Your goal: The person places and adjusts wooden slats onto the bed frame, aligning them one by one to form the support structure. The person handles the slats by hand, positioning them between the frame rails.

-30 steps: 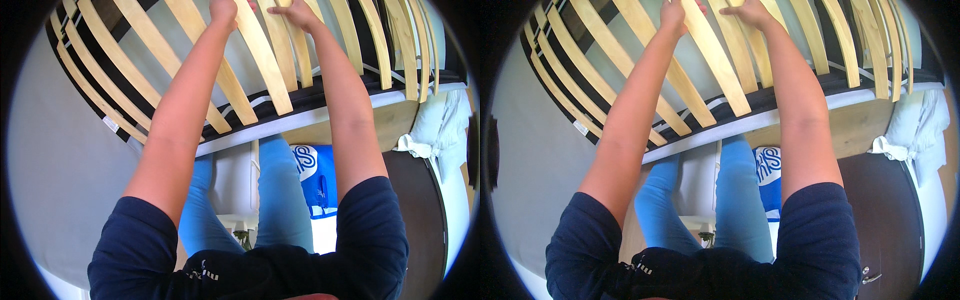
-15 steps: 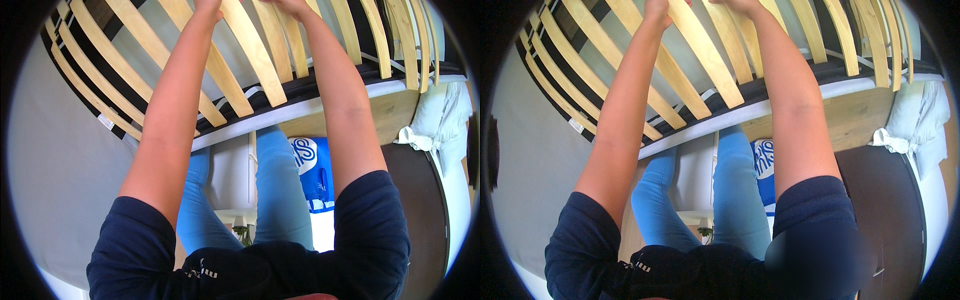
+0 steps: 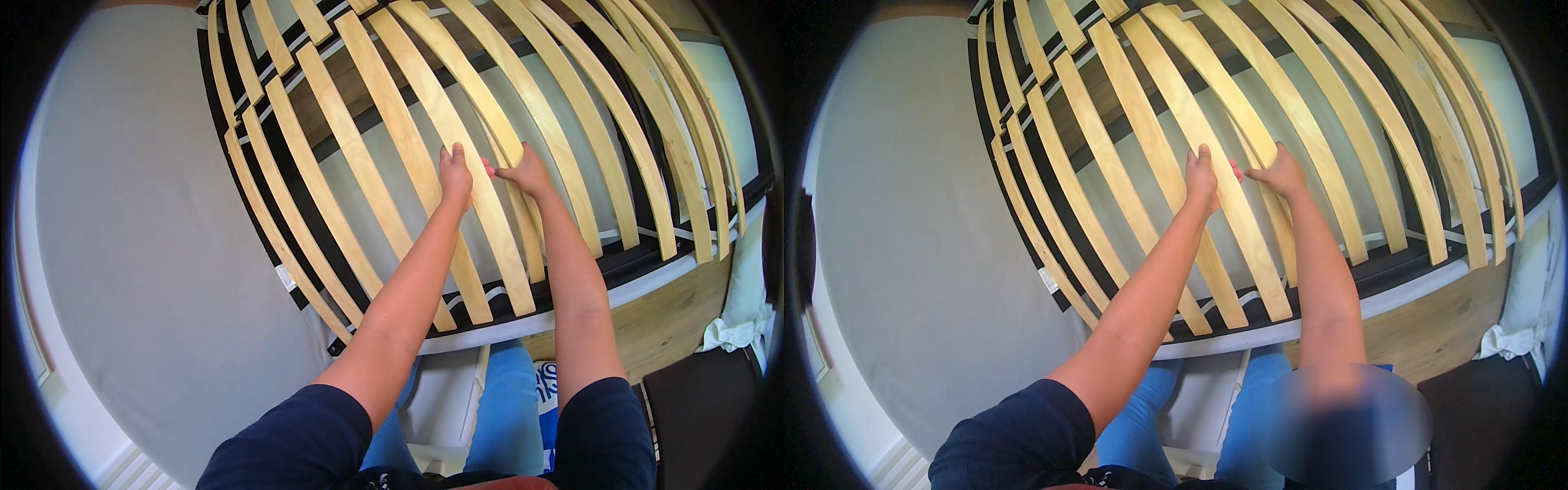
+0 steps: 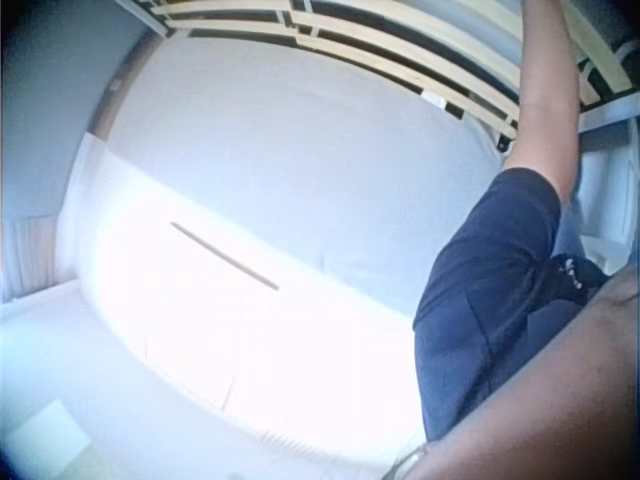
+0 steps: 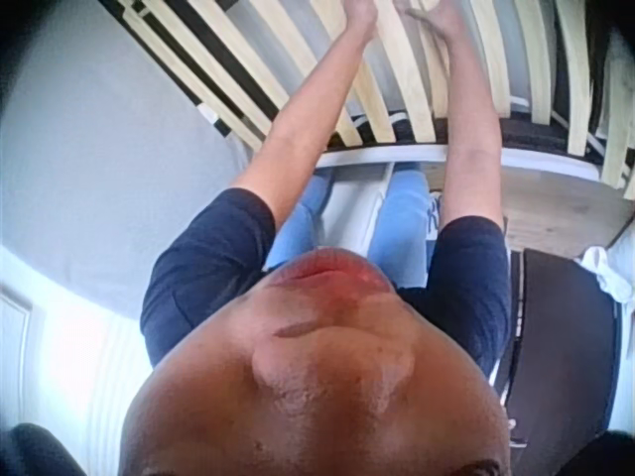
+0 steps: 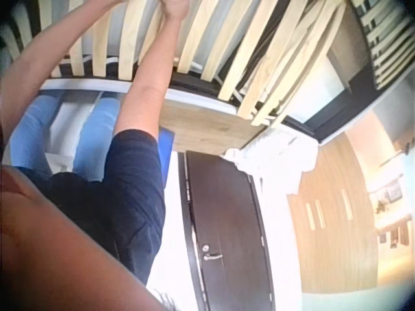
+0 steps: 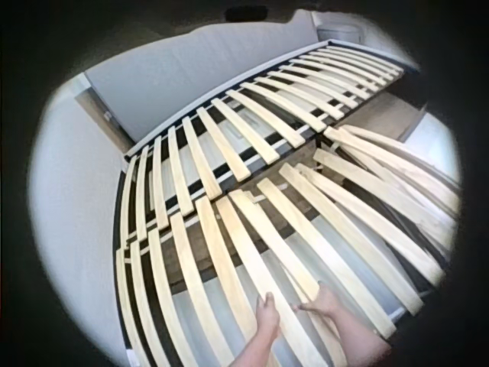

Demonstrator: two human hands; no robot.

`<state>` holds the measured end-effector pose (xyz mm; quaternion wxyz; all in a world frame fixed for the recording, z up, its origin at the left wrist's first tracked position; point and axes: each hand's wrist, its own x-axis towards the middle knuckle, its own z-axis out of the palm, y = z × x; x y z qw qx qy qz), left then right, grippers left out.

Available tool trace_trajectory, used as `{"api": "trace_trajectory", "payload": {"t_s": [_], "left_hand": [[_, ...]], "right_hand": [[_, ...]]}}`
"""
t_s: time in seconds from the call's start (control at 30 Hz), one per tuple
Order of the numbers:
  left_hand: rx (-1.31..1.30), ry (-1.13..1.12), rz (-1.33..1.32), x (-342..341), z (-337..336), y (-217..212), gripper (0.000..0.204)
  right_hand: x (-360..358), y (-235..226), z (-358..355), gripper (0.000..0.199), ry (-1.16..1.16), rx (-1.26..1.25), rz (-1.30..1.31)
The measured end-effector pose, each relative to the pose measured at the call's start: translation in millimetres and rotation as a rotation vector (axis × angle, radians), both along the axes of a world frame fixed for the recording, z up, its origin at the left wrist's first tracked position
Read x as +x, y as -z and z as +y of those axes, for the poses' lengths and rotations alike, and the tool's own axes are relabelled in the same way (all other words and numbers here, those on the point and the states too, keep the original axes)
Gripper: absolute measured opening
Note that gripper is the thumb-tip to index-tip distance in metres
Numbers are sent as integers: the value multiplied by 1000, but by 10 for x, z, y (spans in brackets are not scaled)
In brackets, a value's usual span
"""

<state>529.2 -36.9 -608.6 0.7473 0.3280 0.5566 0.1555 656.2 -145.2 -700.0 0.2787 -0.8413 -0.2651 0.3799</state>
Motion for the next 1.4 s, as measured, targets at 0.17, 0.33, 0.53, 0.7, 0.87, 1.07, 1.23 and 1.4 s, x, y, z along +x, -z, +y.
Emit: {"api": "trace_trajectory", "payload": {"t_s": [0.17, 0.33, 0.53, 0.7, 0.87, 1.07, 1.23, 1.4], "left_hand": [[-21, 62, -73, -57, 37, 43, 29], [-87, 115, -189, 59, 50, 88, 28], [-242, 143, -134, -255, -541, 87, 40], [-212, 190, 4, -717, -1183, 223, 37], [-171, 140, -10, -680, -1110, 188, 32], [-182, 113, -39, -816, -1126, 155, 30], [-221, 95, -64, -901, -1090, 83, 29], [-206, 145, -90, -830, -1097, 66, 29]], "right_hand": [[-152, -302, 106, 92, 80, -125, -75], [-79, -604, 108, 90, 137, -218, -67], [-83, -377, -47, 86, 139, -182, -233], [-115, -302, 104, 89, 33, -185, -159], [-19, -322, -202, 87, -81, -39, 60], [81, 19, -1626, 67, -123, -233, 146], [-103, -191, -1372, 51, 146, -45, -110], [-10, -172, -1462, 50, 243, -144, -316]]}}
